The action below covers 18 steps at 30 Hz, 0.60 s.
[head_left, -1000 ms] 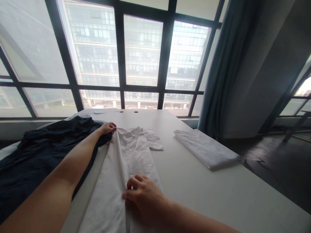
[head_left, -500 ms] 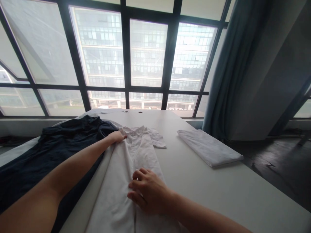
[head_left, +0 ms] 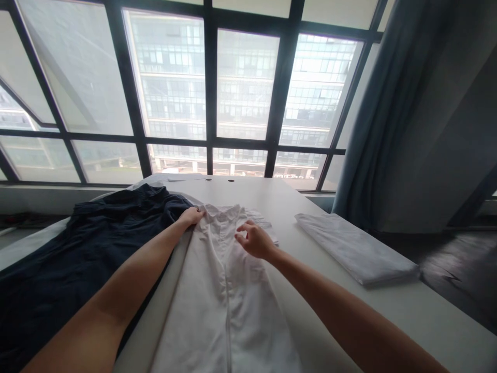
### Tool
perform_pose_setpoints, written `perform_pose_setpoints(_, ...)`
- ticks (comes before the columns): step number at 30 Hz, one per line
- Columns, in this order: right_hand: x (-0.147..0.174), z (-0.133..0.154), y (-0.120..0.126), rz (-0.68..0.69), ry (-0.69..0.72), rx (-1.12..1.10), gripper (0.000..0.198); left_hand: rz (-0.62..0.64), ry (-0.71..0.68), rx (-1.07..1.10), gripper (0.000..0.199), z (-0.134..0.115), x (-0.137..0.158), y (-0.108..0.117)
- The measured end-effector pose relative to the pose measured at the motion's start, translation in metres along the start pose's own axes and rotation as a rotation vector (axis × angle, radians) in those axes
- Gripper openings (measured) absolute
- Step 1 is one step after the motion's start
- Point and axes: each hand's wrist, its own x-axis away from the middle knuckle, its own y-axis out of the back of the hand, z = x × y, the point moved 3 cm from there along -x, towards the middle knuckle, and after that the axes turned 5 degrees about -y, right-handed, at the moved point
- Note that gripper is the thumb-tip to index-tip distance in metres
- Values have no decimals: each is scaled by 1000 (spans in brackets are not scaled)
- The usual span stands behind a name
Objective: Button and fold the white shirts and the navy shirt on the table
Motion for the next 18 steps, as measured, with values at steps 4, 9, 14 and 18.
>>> perform_pose_setpoints(4,-74,-51,-6,32,-381,66,45,-29,20,116,18,0,-4,-3)
perform_pose_setpoints(9,-116,-77,-17,1,-522,-230,30,-24,-26,353,19,-15,-4,4)
perform_pose_setpoints(14,-130,-69,-17,-22,-548,-457,12,-11,-191,591,23,-39,-1,27)
perform_pose_setpoints(18,-149,-58,12,-161,-442,-479,17,-158,-231,398,32,-53,-13,56)
